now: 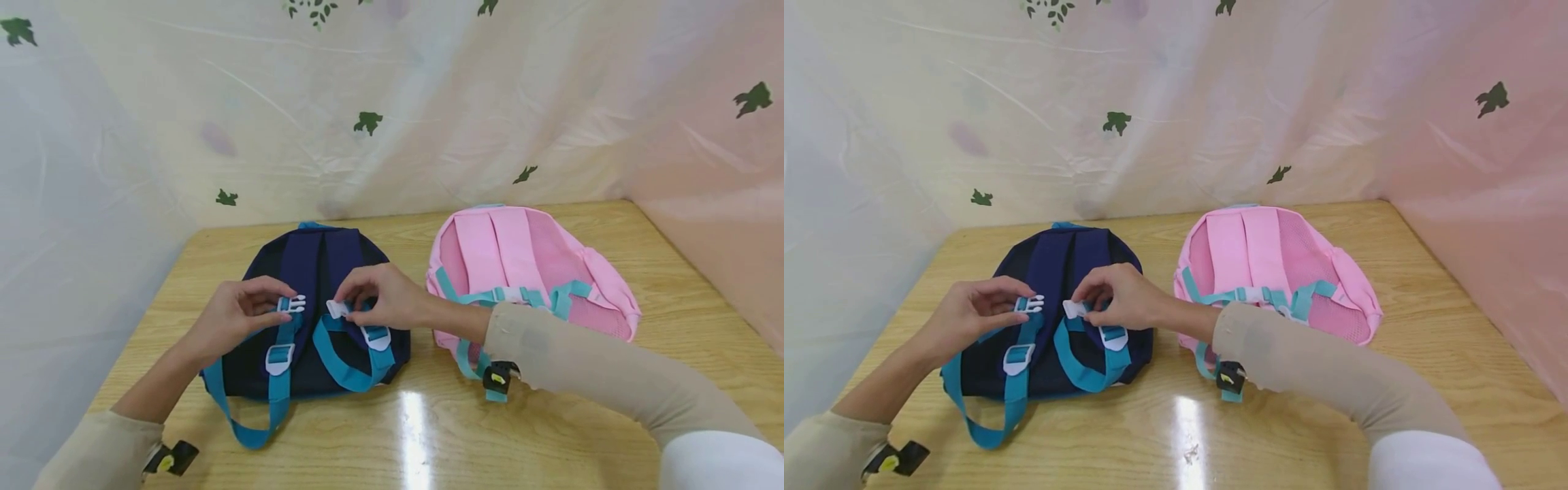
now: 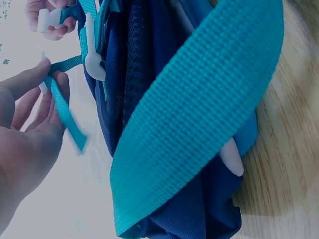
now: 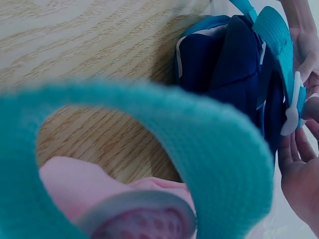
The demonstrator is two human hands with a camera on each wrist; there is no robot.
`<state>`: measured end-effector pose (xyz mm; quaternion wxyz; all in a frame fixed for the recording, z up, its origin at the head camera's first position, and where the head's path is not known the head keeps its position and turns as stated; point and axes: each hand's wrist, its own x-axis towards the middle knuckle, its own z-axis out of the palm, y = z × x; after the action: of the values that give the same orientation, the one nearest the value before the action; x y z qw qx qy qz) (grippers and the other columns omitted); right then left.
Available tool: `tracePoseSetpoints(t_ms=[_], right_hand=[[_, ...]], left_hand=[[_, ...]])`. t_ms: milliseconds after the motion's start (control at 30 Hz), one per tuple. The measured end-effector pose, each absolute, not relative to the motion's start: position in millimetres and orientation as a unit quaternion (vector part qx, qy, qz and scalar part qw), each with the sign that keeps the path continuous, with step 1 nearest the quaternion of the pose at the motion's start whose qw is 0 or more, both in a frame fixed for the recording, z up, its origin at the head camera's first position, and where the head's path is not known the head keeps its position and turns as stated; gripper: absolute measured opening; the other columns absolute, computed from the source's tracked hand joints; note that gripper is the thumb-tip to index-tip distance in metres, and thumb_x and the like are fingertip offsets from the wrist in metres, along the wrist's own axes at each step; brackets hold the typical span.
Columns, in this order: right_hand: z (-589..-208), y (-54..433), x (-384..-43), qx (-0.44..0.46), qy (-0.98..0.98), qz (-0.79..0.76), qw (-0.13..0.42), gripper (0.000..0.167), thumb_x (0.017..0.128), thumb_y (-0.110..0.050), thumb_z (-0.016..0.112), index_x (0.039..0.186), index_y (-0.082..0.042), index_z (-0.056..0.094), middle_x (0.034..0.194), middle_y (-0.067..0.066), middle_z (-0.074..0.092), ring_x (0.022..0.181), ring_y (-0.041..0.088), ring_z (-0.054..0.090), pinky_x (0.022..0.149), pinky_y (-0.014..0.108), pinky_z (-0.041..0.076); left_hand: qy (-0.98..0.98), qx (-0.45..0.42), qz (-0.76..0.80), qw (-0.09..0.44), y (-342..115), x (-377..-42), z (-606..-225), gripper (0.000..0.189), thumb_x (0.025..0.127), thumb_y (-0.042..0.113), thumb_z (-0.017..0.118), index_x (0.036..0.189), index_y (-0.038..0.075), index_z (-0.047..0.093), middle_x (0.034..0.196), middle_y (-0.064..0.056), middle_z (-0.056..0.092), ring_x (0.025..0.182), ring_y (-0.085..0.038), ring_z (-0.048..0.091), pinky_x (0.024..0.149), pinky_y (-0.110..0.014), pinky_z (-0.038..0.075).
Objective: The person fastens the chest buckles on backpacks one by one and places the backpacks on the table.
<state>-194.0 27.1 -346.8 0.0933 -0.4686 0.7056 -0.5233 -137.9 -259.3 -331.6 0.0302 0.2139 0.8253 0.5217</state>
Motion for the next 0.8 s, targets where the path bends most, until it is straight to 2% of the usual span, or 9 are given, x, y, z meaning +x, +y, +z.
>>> tracePoseSetpoints(t_ms=[133, 267, 500, 800], right_hand=[[-346.8, 26.1, -193.0, -0.473, 0.720, -0.504, 0.058, 0.020, 0.087, 0.007, 0.077, 0.107, 0.005, 0.076, 0.103, 0.014, 0.071, 0.087, 0.018, 0.065, 0.076, 0.025, 0.058], [-346.1, 25.2, -192.9, -0.466, 0.743, -0.479, 0.027, 0.021, 0.087, 0.002, 0.079, 0.108, 0.003, 0.077, 0.101, 0.011, 0.074, 0.084, 0.019, 0.065, 0.070, 0.024, 0.053], [-344.4, 25.1, -192.7, -0.451, 0.756, -0.474, 0.013, 0.019, 0.086, -0.002, 0.083, 0.103, 0.002, 0.078, 0.097, 0.011, 0.074, 0.080, 0.021, 0.066, 0.067, 0.022, 0.052], [-345.9, 19.3, -194.7, -0.462, 0.742, -0.485, 0.002, 0.017, 0.086, -0.002, 0.083, 0.102, 0.002, 0.080, 0.096, 0.010, 0.074, 0.076, 0.019, 0.062, 0.065, 0.022, 0.049]], left_hand=[[0.826, 0.222, 0.517, 0.028, -258.4, -137.8, -331.3, 0.024, 0.091, -0.007, 0.073, 0.115, -0.008, 0.069, 0.110, -0.002, 0.071, 0.090, -0.015, 0.070, 0.082, -0.022, 0.059], [0.831, 0.200, 0.518, 0.030, -256.3, -136.8, -330.5, 0.028, 0.091, -0.005, 0.074, 0.118, -0.010, 0.067, 0.109, 0.002, 0.072, 0.088, -0.012, 0.070, 0.080, -0.022, 0.059], [0.833, 0.193, 0.517, 0.036, -253.7, -137.9, -330.8, 0.024, 0.090, -0.004, 0.077, 0.112, -0.008, 0.068, 0.103, 0.000, 0.072, 0.084, -0.015, 0.071, 0.077, -0.024, 0.059], [0.839, 0.202, 0.505, 0.031, -251.1, -141.1, -332.6, 0.022, 0.091, -0.002, 0.076, 0.112, -0.006, 0.070, 0.100, -0.001, 0.072, 0.083, -0.016, 0.069, 0.076, -0.023, 0.059]])
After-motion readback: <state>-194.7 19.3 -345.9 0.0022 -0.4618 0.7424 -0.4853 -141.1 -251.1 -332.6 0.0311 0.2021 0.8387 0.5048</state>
